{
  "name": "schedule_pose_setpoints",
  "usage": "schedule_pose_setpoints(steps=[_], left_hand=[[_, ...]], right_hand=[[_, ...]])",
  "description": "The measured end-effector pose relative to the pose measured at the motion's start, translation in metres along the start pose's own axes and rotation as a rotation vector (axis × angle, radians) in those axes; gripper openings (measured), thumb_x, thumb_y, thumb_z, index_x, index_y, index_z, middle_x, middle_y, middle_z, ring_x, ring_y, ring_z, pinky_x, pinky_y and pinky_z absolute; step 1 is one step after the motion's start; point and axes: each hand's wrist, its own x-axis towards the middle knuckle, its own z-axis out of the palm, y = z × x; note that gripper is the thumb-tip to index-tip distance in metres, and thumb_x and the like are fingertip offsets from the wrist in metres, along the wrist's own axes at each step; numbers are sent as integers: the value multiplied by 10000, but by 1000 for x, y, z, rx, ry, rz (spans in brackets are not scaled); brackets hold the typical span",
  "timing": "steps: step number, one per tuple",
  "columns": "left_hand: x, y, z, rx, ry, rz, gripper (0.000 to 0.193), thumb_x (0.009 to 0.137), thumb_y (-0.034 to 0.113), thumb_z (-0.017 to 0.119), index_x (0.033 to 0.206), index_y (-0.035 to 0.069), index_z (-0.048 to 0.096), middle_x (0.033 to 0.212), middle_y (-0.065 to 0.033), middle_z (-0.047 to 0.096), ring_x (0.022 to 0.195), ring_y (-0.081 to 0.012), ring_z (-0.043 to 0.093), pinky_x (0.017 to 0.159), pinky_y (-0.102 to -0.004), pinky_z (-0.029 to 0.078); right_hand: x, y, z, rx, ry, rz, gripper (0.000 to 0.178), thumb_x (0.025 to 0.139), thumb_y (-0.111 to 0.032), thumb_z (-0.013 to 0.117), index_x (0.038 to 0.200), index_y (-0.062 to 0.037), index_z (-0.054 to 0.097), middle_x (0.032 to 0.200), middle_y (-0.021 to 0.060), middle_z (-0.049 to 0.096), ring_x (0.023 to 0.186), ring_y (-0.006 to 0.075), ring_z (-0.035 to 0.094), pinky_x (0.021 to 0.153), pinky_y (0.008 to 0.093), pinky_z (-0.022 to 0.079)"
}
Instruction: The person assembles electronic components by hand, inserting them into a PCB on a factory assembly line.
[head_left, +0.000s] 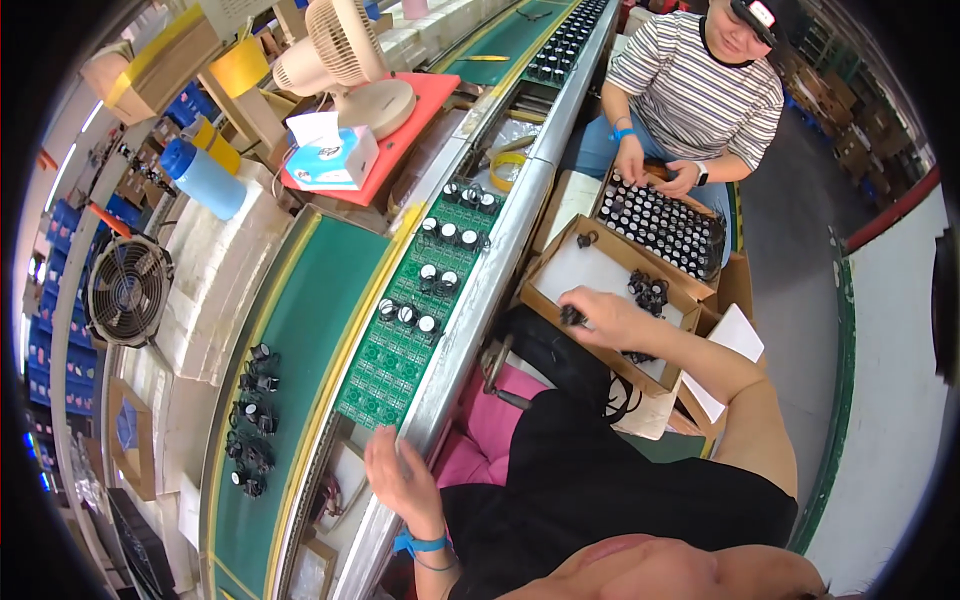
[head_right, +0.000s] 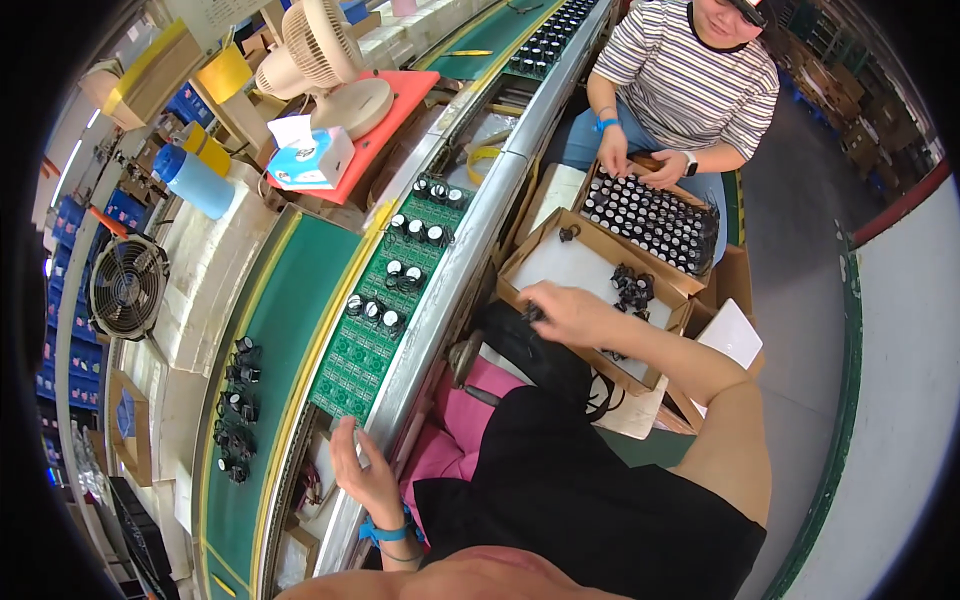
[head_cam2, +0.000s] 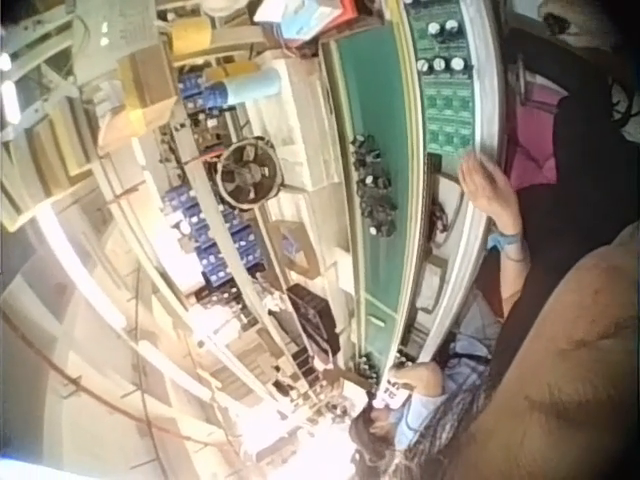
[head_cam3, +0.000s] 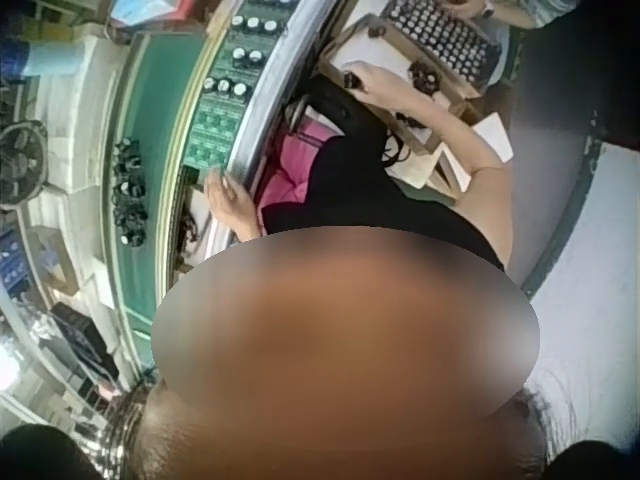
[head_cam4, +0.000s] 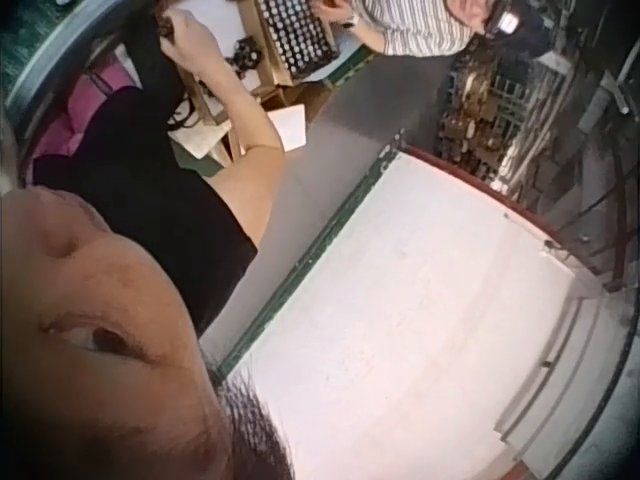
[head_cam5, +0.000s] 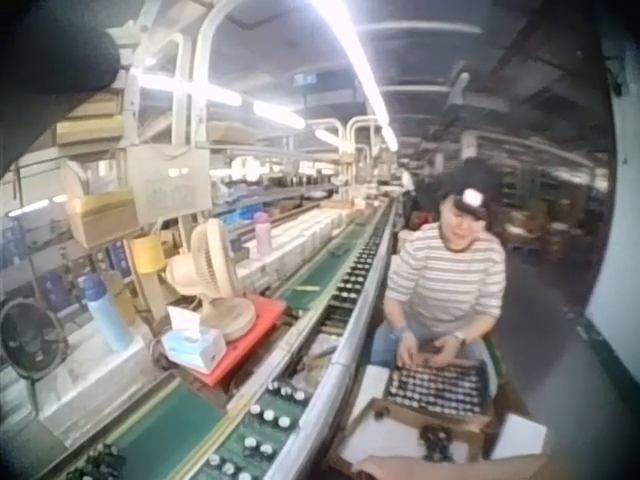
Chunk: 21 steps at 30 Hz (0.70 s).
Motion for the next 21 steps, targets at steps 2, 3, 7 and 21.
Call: schedule_pose_setpoints(steps=[2, 3, 7, 21], left_hand=[[3, 26, 1, -224, -167, -165, 325, 836, -21, 631, 1157, -23, 581, 1048, -166, 652, 951, -281, 634, 870, -378, 486], [6, 38, 2, -448, -334, -334, 366, 836, -24, 641, 1193, -17, 565, 1037, -149, 655, 925, -235, 641, 835, -343, 498], [7, 44, 18, -990, -526, -479, 487, 845, -30, 652, 1302, -9, 485, 1016, -106, 642, 915, -160, 625, 814, -282, 507], [10, 33, -5, -1580, -347, -795, 370, 940, 23, 520, 1291, -39, 418, 1106, -181, 624, 979, -227, 630, 907, -336, 485]], right_hand=[[10, -47, -1, 37, 27, -277, 411, 779, -130, 643, 1158, -77, 495, 1051, 135, 576, 888, 329, 615, 764, 396, 518], [15, -65, 3, -4, -4, -391, 409, 785, -142, 642, 1159, -73, 490, 989, 131, 567, 870, 313, 620, 744, 384, 523], [30, -114, 17, -37, -63, -688, 352, 809, -148, 610, 1132, -78, 487, 899, 110, 534, 754, 275, 628, 635, 357, 534], [74, -127, 45, 1217, -571, -107, 301, 841, -37, 689, 1114, 38, 587, 1113, 123, 603, 936, 183, 643, 827, 302, 518]])
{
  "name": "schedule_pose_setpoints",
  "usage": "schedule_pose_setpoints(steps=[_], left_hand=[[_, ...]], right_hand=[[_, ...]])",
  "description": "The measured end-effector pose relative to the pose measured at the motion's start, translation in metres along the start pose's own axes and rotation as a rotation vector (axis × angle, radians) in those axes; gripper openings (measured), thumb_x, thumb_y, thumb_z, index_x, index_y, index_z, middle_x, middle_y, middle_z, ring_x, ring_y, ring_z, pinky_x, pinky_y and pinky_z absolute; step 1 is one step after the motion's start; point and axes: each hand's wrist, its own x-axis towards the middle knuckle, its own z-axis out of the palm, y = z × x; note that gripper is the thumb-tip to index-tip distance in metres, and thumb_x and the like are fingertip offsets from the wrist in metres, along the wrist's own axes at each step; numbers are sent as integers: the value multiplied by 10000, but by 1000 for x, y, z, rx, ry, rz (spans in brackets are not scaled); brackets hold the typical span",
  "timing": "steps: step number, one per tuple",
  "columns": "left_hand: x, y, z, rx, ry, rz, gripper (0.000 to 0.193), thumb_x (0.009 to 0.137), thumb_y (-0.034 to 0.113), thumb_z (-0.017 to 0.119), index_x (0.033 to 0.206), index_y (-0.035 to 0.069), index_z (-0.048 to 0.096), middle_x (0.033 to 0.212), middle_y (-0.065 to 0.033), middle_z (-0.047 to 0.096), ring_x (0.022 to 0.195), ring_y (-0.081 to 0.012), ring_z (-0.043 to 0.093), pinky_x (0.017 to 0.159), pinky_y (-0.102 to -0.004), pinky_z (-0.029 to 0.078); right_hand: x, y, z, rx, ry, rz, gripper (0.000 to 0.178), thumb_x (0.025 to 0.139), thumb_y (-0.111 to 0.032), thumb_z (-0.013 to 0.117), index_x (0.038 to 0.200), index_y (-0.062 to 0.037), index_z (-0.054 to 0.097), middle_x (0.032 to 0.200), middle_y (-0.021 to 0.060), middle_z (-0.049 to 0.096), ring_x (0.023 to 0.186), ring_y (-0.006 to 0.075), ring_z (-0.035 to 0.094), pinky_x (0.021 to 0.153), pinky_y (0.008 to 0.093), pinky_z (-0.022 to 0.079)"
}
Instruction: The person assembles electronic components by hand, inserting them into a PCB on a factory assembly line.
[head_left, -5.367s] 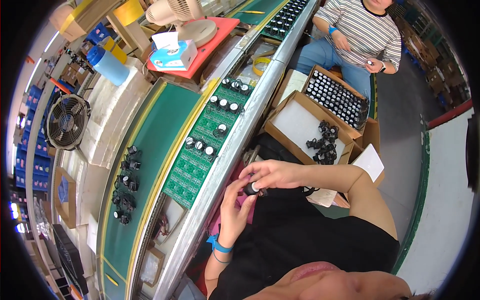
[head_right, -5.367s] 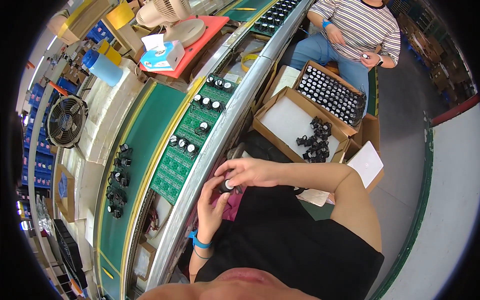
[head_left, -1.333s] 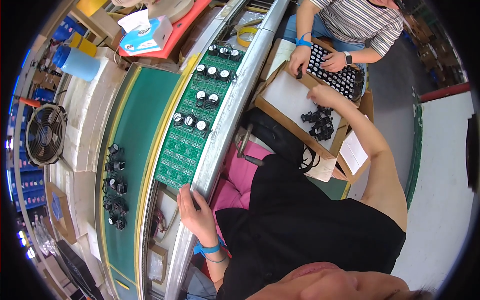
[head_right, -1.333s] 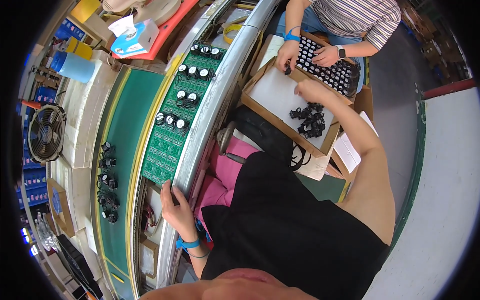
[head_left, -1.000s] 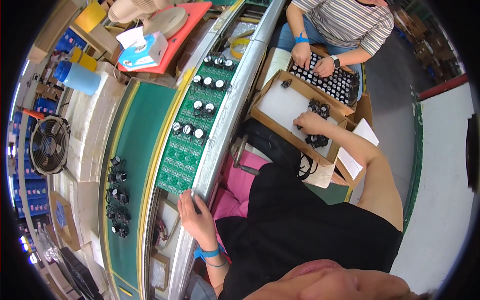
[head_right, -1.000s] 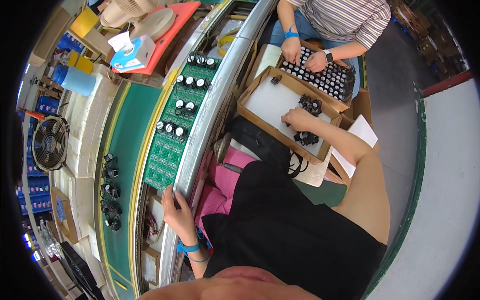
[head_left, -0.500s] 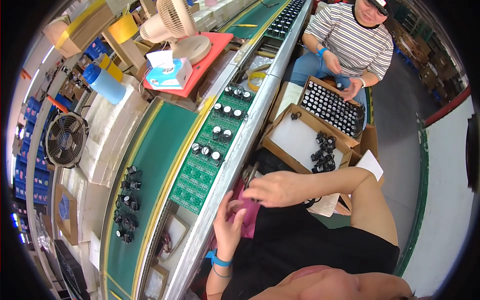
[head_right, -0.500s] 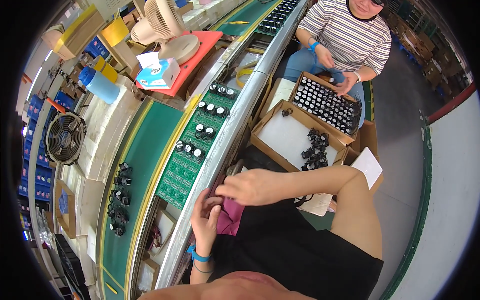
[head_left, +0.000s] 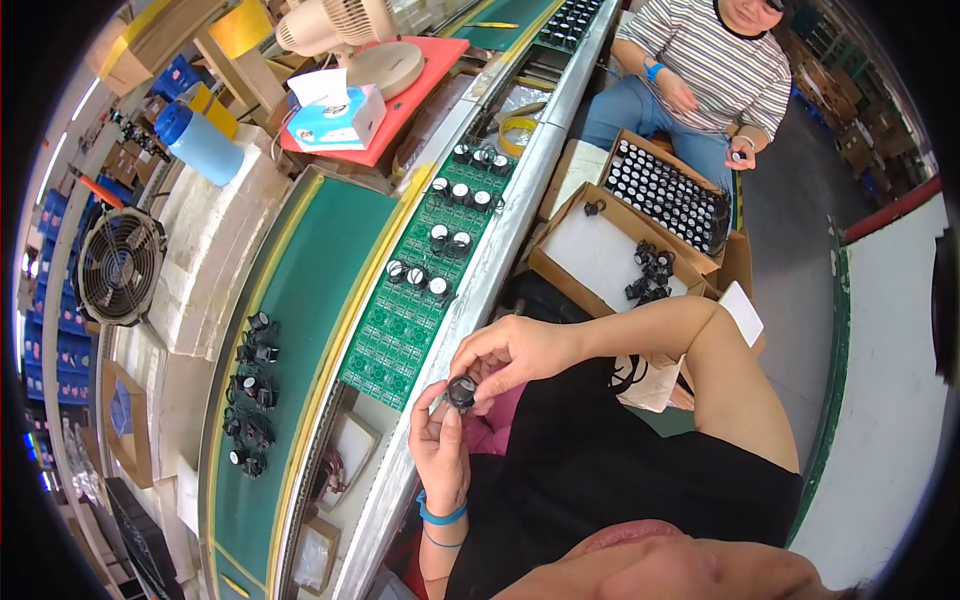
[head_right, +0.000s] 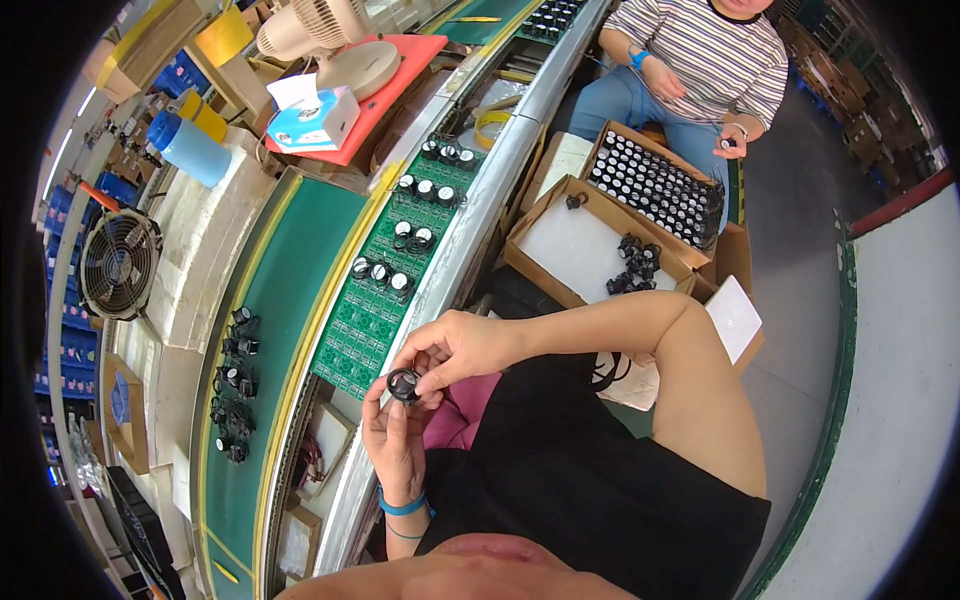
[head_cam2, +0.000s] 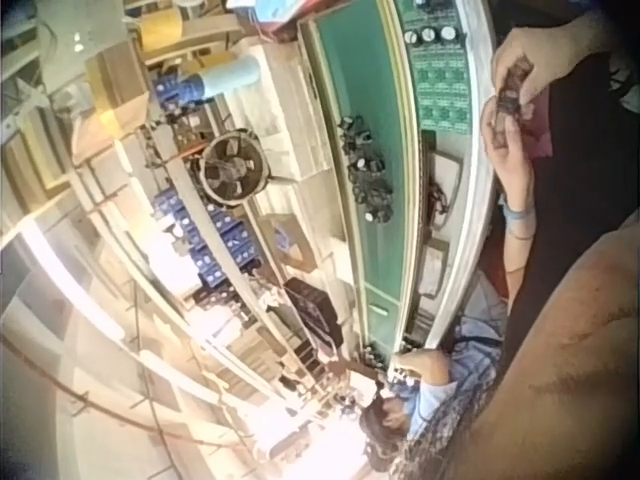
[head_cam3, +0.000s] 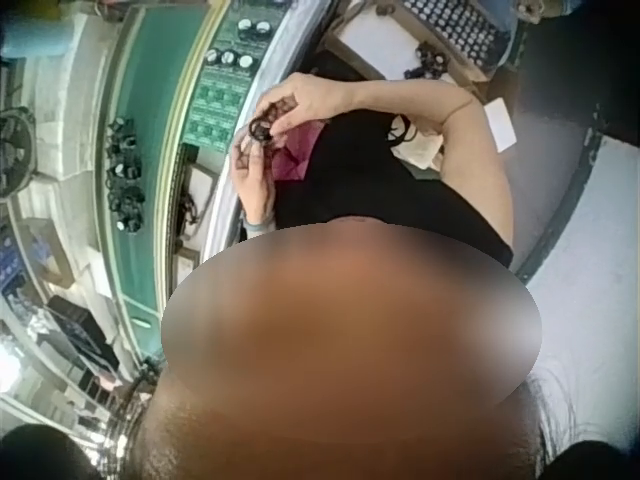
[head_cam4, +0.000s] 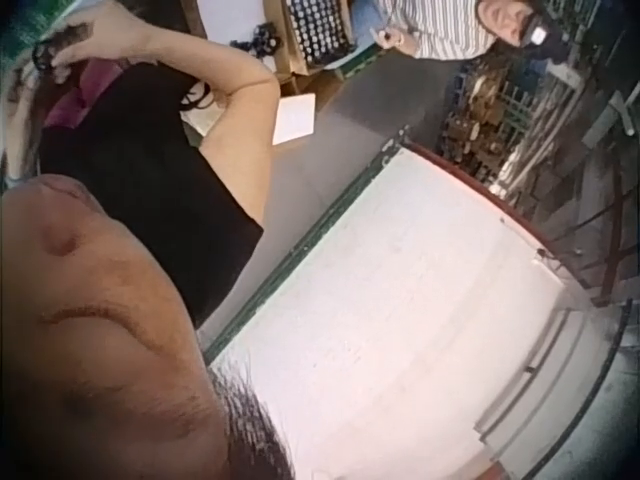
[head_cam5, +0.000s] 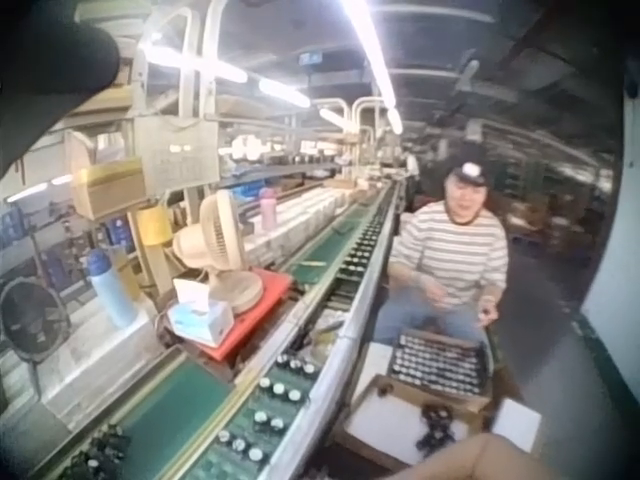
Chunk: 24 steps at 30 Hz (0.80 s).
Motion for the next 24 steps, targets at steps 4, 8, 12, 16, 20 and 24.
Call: schedule_pose_setpoints(steps=[4, 8, 12, 16, 20, 24], left_hand=[[4, 0, -1, 92, -21, -6, 385, 976, 54, 470, 1340, -14, 364, 1132, -200, 616, 978, -259, 640, 918, -363, 478], [0, -9, -13, 431, 78, 223, 386, 940, 40, 529, 1310, 6, 427, 1059, -156, 643, 963, -245, 632, 859, -339, 481], [-4, -1, -34, 1179, 223, 484, 338, 858, 7, 604, 1188, 9, 531, 1026, -134, 639, 967, -283, 622, 877, -381, 464], [0, -6, -49, 1579, 330, 758, 287, 792, -3, 642, 1072, 22, 590, 1027, -125, 631, 981, -303, 607, 915, -427, 435], [1, -11, -51, 1701, 326, 703, 274, 789, 7, 651, 1059, 31, 603, 1040, -123, 638, 999, -286, 616, 919, -424, 442], [3, -12, -53, 1741, 297, 670, 278, 794, 26, 645, 1065, 7, 588, 1045, -152, 622, 1032, -308, 601, 939, -443, 432]], right_hand=[[6, -19, -4, -273, 5, 28, 344, 867, -62, 663, 1179, 48, 569, 1033, 102, 638, 870, 120, 633, 785, 261, 521], [27, -45, -28, -1020, 45, -440, 339, 821, -79, 668, 1147, -13, 604, 1058, 134, 638, 934, 268, 649, 823, 328, 525], [70, -63, -79, -1373, 200, -448, 305, 806, -78, 681, 1101, -20, 627, 1104, 150, 642, 1009, 320, 625, 868, 379, 509], [106, -56, -119, -1535, 187, -233, 285, 823, -102, 657, 1092, -12, 627, 1134, 133, 640, 1028, 317, 613, 882, 385, 499], [116, -49, -128, -1641, 75, -37, 292, 798, -53, 644, 1083, 10, 633, 1083, 148, 653, 996, 336, 612, 872, 410, 497], [118, -47, -128, -1677, 46, 109, 297, 789, -38, 645, 1082, 12, 642, 1083, 153, 653, 993, 335, 614, 880, 402, 494]])
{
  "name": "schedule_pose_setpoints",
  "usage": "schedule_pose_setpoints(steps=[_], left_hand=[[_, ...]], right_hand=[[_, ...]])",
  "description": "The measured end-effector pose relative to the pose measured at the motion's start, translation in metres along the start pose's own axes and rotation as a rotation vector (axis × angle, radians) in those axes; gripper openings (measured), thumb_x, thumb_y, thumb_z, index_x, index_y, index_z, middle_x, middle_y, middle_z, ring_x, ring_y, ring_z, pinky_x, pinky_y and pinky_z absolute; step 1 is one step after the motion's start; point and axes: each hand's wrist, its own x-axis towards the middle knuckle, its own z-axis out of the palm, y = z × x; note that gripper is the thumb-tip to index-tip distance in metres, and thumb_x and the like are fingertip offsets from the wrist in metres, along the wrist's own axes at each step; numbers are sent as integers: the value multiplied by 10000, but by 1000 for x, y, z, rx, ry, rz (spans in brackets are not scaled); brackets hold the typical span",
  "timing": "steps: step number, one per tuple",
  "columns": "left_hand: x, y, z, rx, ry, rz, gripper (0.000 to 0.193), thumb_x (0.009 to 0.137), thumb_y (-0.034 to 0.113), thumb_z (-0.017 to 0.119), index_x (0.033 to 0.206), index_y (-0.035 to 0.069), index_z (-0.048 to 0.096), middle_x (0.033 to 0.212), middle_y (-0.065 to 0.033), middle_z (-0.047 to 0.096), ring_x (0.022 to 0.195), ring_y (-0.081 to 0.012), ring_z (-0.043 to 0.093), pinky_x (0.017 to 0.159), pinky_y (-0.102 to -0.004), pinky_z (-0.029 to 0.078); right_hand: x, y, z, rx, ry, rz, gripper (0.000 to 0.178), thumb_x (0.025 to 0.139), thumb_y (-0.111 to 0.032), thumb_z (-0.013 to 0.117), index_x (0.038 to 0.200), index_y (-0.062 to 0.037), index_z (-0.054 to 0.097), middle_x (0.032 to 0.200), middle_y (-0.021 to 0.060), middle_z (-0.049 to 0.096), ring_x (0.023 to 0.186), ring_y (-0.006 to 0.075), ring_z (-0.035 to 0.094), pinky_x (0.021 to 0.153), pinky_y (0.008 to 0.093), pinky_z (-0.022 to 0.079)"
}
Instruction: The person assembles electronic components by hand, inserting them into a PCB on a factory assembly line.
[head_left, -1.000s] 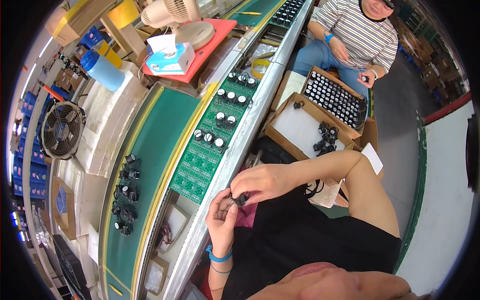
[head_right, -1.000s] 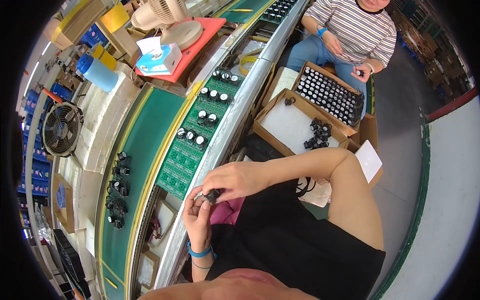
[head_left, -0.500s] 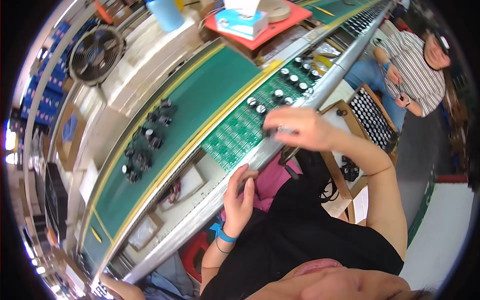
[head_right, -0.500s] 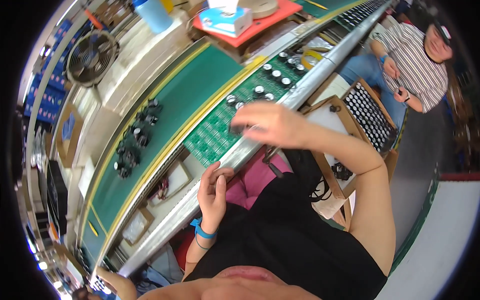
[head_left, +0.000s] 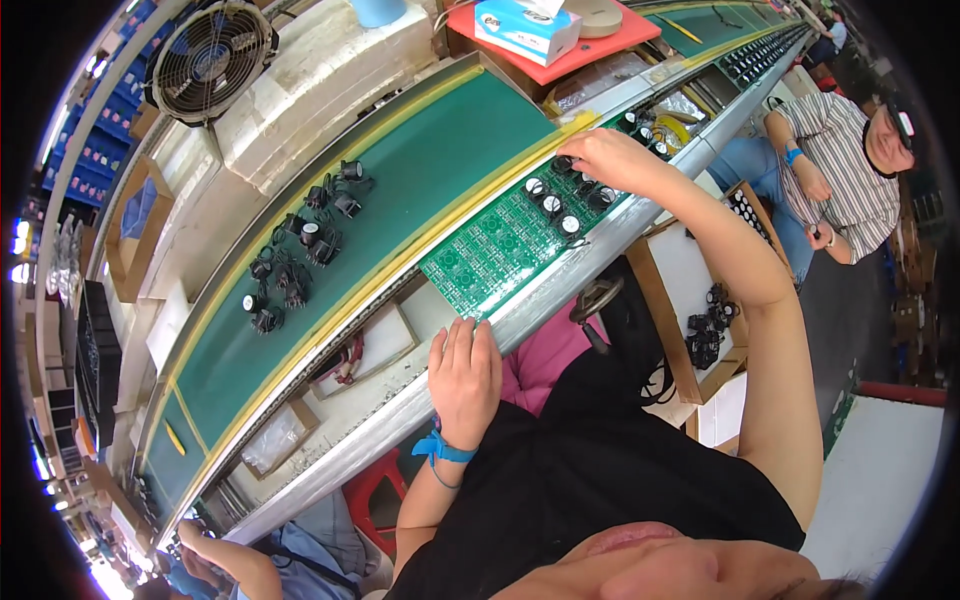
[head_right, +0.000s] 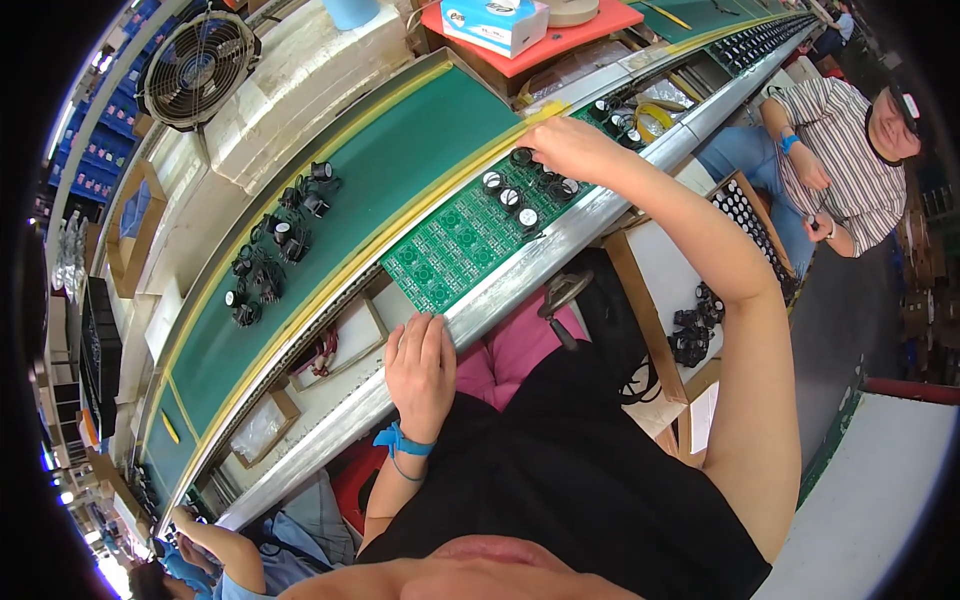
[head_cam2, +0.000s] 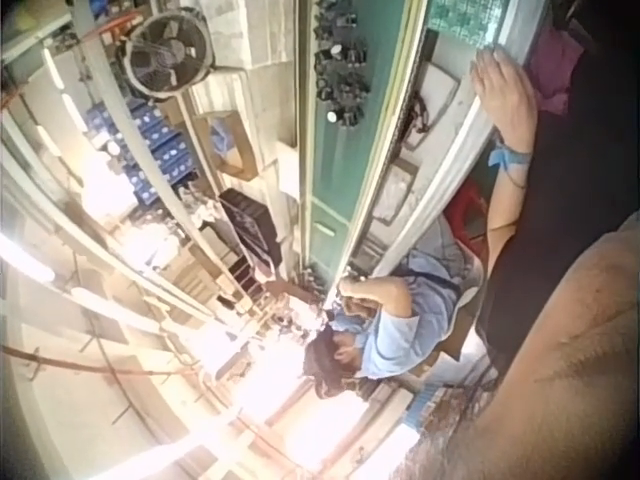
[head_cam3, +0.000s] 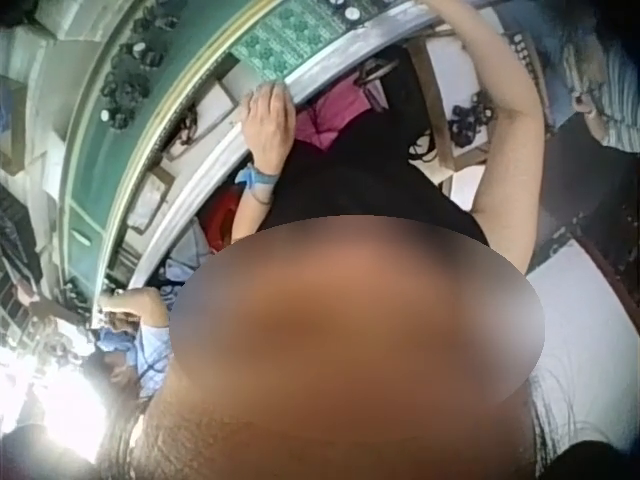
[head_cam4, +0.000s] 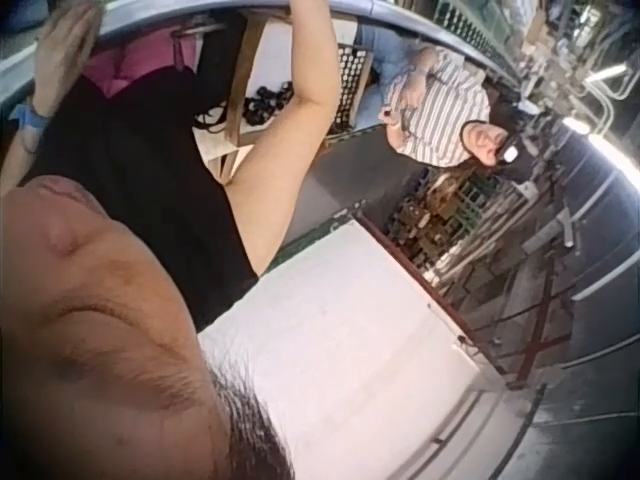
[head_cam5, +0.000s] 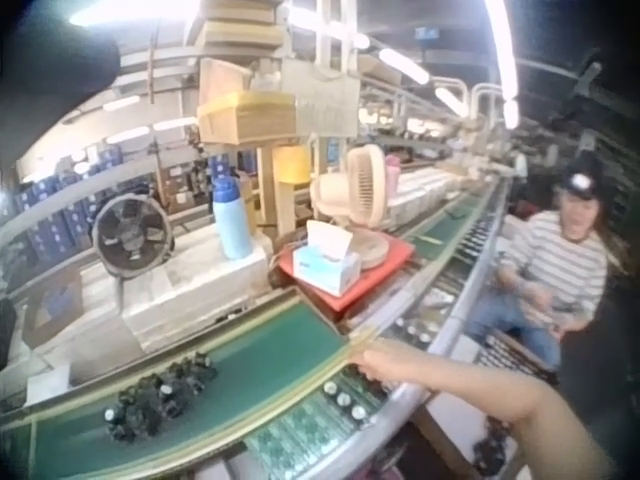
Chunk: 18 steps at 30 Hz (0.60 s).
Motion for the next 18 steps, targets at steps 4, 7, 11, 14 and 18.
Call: schedule_pose_setpoints(steps=[4, 7, 11, 14, 18], left_hand=[[1, -1, 2, -33, 36, 12, 251, 794, 32, 647, 1039, -2, 600, 1031, -171, 632, 1018, -328, 609, 924, -444, 453], [1, -2, 2, -28, 36, 21, 245, 795, 34, 648, 1032, -5, 601, 1029, -174, 634, 1016, -332, 610, 919, -441, 458], [0, -2, 2, -27, 35, 33, 242, 796, 35, 649, 1029, -11, 597, 1030, -178, 632, 1019, -333, 609, 920, -441, 457], [-1, -1, 0, -12, 32, 34, 243, 794, 33, 651, 1027, -12, 596, 1028, -182, 631, 1015, -334, 610, 917, -441, 461], [0, 0, 2, -19, 20, 42, 251, 789, 27, 654, 1030, -14, 596, 1029, -186, 630, 1016, -336, 611, 914, -440, 465]], right_hand=[[2, 8, 6, -24, 72, -52, 281, 800, -57, 649, 1080, -66, 668, 927, 177, 673, 890, 343, 644, 800, 438, 517], [1, 6, 3, -21, 74, -54, 246, 799, -61, 648, 1044, -57, 674, 905, 179, 673, 887, 343, 645, 793, 439, 519], [3, 6, 5, -59, 62, -39, 224, 796, -64, 648, 1019, -46, 671, 900, 182, 671, 882, 346, 646, 787, 442, 521], [4, 2, 3, -61, 67, -27, 200, 793, -57, 645, 990, -40, 675, 894, 184, 671, 874, 348, 647, 785, 443, 523], [8, 1, -5, -48, -24, -11, 229, 780, -26, 642, 1007, -22, 675, 917, 184, 669, 889, 343, 643, 795, 424, 517]])
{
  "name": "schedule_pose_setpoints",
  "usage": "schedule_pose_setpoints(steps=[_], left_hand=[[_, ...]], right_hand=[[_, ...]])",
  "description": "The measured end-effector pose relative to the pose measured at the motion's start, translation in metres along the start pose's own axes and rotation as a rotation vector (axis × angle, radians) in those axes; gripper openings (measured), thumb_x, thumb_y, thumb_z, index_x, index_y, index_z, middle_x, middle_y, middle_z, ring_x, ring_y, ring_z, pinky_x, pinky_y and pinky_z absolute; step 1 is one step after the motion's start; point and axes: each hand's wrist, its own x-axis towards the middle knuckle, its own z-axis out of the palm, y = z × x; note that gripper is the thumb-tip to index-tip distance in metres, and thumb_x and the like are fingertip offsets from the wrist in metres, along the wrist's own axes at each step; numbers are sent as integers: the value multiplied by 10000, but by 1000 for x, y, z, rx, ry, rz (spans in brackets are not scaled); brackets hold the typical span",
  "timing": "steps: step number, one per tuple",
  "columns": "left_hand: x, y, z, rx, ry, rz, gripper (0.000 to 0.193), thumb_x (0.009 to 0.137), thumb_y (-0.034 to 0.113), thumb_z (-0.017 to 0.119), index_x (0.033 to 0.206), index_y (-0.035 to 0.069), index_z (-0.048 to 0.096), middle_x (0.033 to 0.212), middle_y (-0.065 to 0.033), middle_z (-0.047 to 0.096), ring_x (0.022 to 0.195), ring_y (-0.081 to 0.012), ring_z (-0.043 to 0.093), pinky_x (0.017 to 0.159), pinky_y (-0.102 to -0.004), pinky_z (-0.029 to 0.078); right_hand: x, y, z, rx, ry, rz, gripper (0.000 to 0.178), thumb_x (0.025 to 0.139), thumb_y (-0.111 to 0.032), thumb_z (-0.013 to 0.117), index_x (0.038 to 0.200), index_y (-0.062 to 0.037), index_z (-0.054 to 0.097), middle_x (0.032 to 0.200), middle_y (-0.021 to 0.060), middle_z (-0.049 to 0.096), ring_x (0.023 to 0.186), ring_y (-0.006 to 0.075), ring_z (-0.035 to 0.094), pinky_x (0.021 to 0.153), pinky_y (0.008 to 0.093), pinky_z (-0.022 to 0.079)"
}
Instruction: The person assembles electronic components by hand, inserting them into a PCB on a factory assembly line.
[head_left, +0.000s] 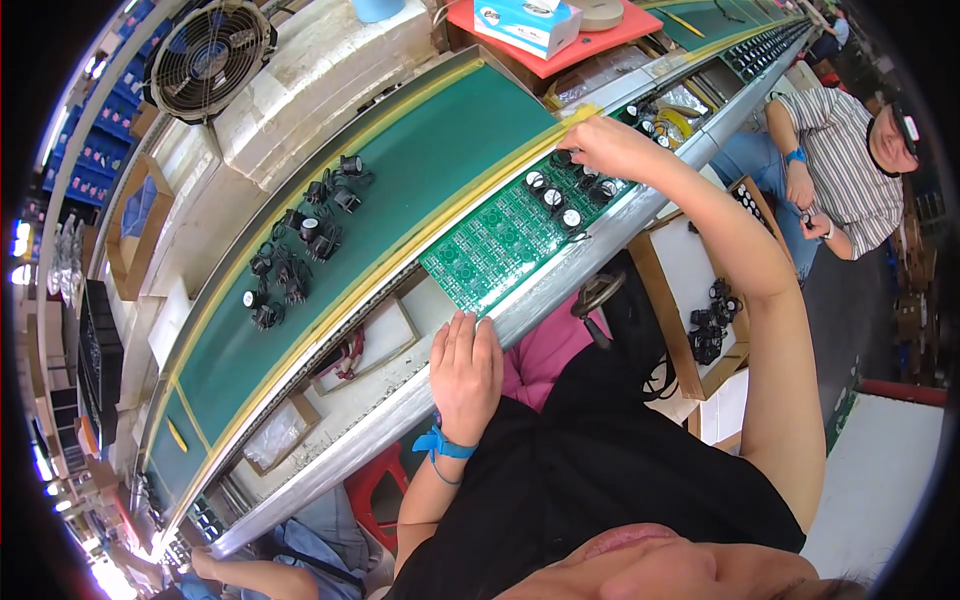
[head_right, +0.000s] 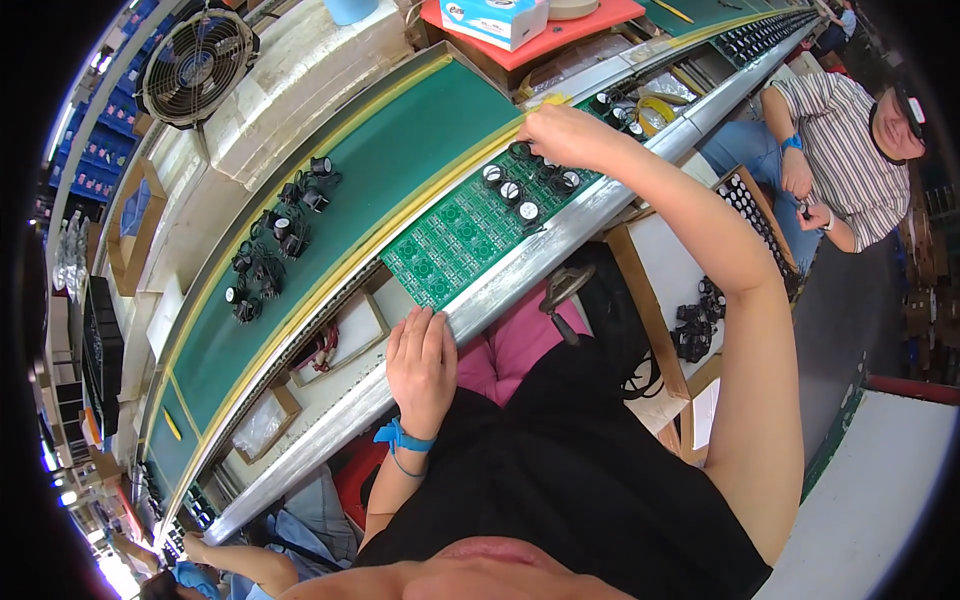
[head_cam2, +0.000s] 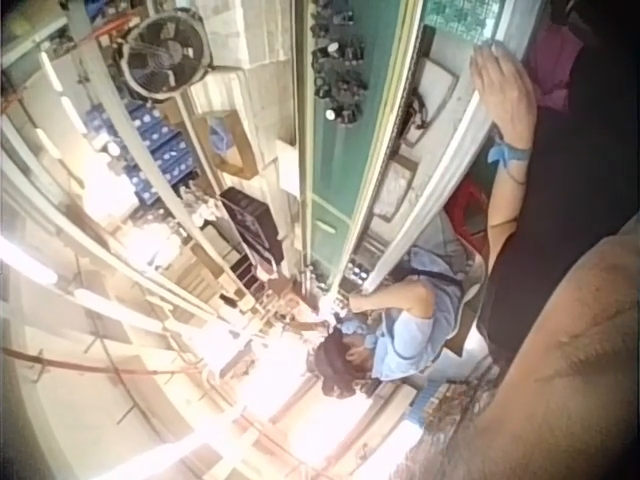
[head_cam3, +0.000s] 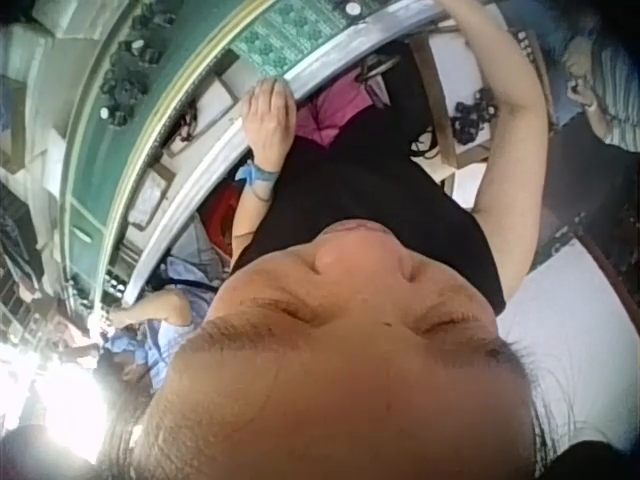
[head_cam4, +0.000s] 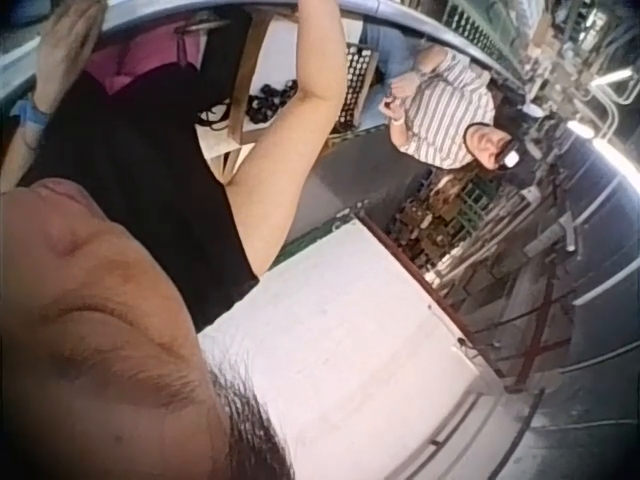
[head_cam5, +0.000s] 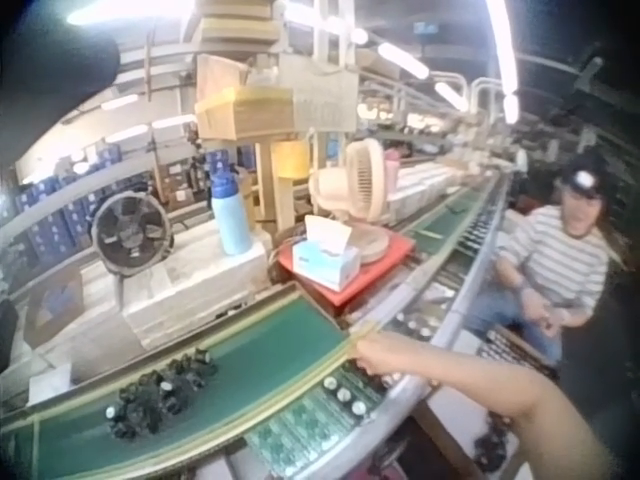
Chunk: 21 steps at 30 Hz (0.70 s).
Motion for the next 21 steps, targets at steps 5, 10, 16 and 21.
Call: schedule_pose_setpoints(steps=[5, 10, 16, 21], left_hand=[[-1, 1, -1, 6, 25, -25, 209, 800, 19, 648, 1006, 7, 617, 1032, -161, 643, 1003, -328, 625, 903, -436, 476], [0, 2, -2, 7, 19, -27, 193, 806, 20, 644, 997, 4, 620, 1027, -162, 644, 1003, -327, 626, 901, -438, 477], [2, 3, 2, -32, 1, -32, 166, 825, 10, 623, 990, -6, 626, 1025, -174, 644, 1004, -340, 623, 905, -446, 477], [4, 4, -5, -111, -58, -79, 165, 854, 15, 600, 1014, -22, 612, 1040, -213, 624, 1018, -376, 604, 939, -477, 456]], right_hand=[[12, 0, -8, -140, -194, -60, 226, 795, 0, 607, 1012, 0, 670, 926, 176, 671, 881, 333, 642, 781, 392, 517], [3, 14, 16, -9, 4, -112, 103, 742, -5, 617, 834, 15, 659, 794, 208, 655, 816, 369, 651, 716, 438, 514], [-15, -4, 5, -37, -58, 75, 168, 781, -29, 608, 937, 9, 658, 936, 224, 654, 911, 363, 638, 775, 427, 514], [-93, 2, -30, 198, 516, -154, 256, 874, -48, 597, 1127, -30, 630, 1160, 133, 630, 1068, 285, 601, 906, 356, 477]])
